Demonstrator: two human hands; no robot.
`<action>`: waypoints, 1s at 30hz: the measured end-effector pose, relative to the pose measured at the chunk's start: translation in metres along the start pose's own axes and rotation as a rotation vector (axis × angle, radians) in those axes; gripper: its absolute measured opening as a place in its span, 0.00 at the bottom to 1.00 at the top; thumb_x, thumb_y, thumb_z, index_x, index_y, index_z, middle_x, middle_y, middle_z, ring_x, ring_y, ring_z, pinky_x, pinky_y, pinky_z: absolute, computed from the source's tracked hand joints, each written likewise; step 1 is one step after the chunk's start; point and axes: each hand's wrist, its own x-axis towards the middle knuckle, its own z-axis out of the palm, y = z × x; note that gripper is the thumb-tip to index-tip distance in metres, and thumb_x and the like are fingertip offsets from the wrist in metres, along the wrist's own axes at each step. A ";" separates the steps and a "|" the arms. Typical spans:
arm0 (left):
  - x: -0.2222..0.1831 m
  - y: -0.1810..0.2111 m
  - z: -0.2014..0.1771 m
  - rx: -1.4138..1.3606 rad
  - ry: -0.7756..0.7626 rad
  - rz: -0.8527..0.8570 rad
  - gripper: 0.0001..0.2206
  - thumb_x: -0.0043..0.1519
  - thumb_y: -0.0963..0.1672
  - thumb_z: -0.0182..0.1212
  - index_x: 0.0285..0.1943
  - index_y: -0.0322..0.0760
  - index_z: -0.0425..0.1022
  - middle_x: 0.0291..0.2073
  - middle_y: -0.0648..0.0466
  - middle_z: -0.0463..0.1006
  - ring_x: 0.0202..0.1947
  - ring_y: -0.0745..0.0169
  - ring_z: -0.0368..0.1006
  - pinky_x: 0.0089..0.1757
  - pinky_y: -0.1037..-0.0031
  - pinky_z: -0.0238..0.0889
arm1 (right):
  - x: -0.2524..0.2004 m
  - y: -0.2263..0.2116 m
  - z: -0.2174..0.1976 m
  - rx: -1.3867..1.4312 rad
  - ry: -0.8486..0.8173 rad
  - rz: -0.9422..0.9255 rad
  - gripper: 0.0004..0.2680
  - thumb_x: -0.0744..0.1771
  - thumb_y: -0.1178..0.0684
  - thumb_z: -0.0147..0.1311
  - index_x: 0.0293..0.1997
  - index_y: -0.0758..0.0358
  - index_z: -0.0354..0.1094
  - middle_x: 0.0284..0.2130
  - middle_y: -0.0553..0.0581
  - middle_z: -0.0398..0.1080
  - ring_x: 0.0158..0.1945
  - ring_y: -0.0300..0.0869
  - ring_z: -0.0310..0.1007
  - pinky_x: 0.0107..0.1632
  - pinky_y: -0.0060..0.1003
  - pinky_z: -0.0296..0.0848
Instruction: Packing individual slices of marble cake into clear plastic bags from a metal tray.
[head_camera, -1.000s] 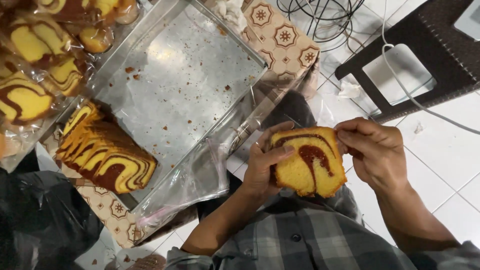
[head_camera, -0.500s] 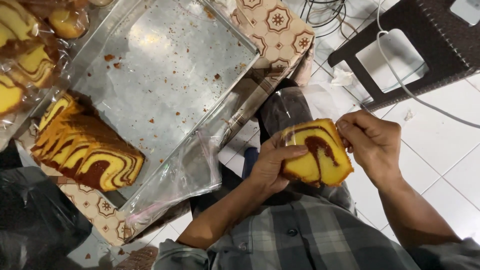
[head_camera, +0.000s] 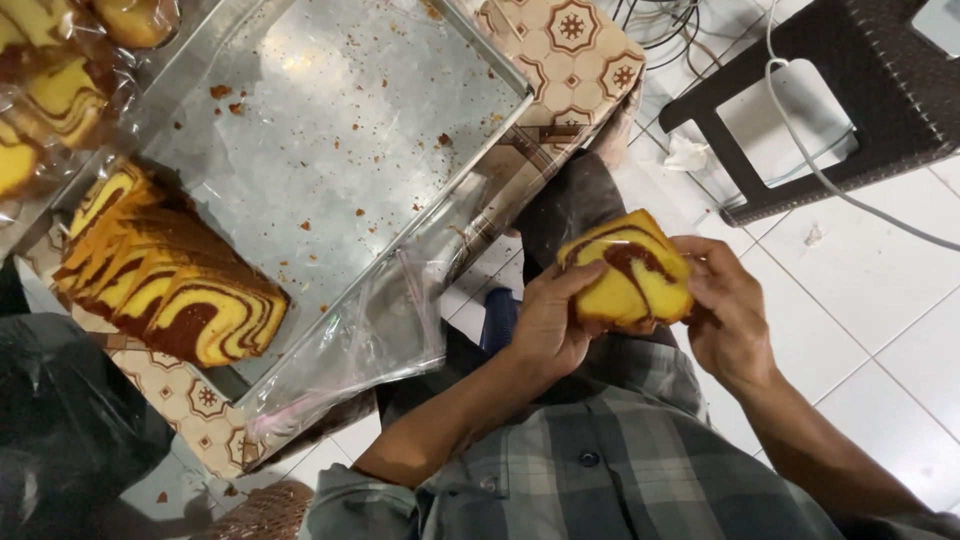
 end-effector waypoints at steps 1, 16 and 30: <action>0.003 -0.002 -0.004 0.024 -0.050 -0.023 0.19 0.54 0.40 0.74 0.52 0.29 0.72 0.36 0.41 0.79 0.34 0.46 0.80 0.31 0.66 0.74 | 0.000 0.005 0.002 0.043 0.035 0.045 0.17 0.64 0.55 0.53 0.57 0.77 0.64 0.35 0.64 0.70 0.29 0.42 0.75 0.29 0.34 0.78; -0.001 0.022 -0.023 1.664 -0.517 1.277 0.39 0.54 0.51 0.70 0.74 0.36 0.60 0.66 0.40 0.63 0.65 0.37 0.60 0.60 0.44 0.51 | 0.049 0.067 -0.030 0.197 0.191 0.288 0.13 0.63 0.57 0.52 0.51 0.68 0.70 0.29 0.59 0.69 0.20 0.38 0.68 0.19 0.24 0.66; 0.041 0.025 -0.009 1.037 -0.447 1.716 0.25 0.59 0.50 0.70 0.57 0.24 0.75 0.46 0.39 0.79 0.46 0.36 0.78 0.52 0.55 0.72 | 0.039 -0.026 0.000 0.149 -0.140 0.120 0.15 0.66 0.59 0.47 0.57 0.76 0.68 0.33 0.62 0.71 0.34 0.39 0.75 0.34 0.26 0.71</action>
